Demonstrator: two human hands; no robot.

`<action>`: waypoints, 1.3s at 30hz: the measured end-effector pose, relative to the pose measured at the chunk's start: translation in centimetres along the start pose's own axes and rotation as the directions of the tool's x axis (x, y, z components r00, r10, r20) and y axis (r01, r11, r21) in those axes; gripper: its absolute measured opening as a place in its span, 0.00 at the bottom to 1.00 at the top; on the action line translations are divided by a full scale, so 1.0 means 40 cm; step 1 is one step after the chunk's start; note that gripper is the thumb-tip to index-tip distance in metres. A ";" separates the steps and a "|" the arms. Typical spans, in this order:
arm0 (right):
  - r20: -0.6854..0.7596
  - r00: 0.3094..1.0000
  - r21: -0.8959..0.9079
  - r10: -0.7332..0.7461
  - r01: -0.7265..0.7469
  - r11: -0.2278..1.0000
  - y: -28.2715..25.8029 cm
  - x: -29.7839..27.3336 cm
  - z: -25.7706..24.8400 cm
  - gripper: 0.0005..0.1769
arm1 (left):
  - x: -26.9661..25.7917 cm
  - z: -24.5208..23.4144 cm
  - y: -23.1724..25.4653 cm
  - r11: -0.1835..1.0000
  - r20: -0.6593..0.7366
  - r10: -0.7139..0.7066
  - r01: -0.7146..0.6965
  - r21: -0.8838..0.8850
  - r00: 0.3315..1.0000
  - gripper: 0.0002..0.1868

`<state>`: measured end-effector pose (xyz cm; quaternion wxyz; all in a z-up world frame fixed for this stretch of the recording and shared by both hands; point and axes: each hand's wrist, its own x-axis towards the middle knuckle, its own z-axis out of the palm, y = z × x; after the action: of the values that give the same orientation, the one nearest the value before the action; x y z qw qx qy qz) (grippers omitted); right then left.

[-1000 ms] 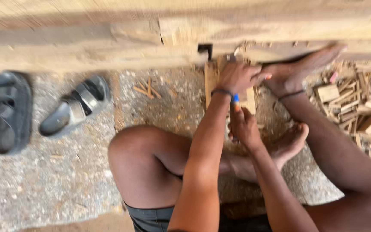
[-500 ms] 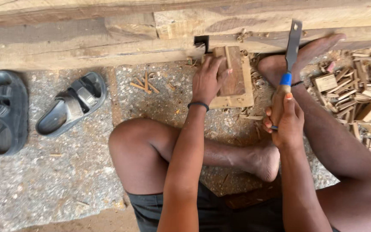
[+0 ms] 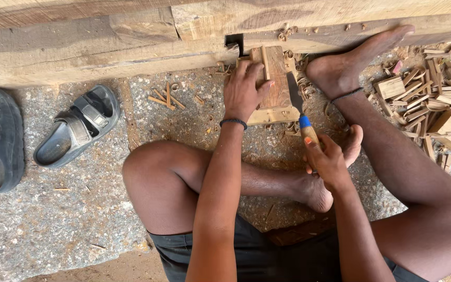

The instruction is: The person carves a notch into a piece of wood using a chisel, striking the chisel with their hand and a small block to remove shavings while holding the workpiece with their feet.

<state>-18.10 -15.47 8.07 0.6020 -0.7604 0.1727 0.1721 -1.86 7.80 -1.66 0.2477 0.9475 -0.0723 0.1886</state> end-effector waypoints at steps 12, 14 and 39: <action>-0.054 0.999 0.230 0.005 0.007 0.973 -0.042 -0.092 -0.010 0.29 | 0.007 0.004 -0.018 0.973 0.120 -0.166 0.183 -0.142 0.979 0.34; -0.059 0.997 0.198 0.045 -0.032 0.980 -0.046 -0.106 -0.008 0.33 | 0.009 0.002 -0.011 0.988 0.086 -0.121 0.129 -0.085 0.989 0.35; 0.101 0.991 0.229 0.091 -0.112 0.967 -0.060 -0.119 0.069 0.34 | 0.014 -0.055 0.231 0.733 -0.074 0.386 -0.354 -0.581 0.919 0.34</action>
<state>-21.30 -12.01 11.75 0.6850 -0.6657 0.2033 0.2150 -4.19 0.87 4.39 0.4817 0.7961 -0.3201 0.1781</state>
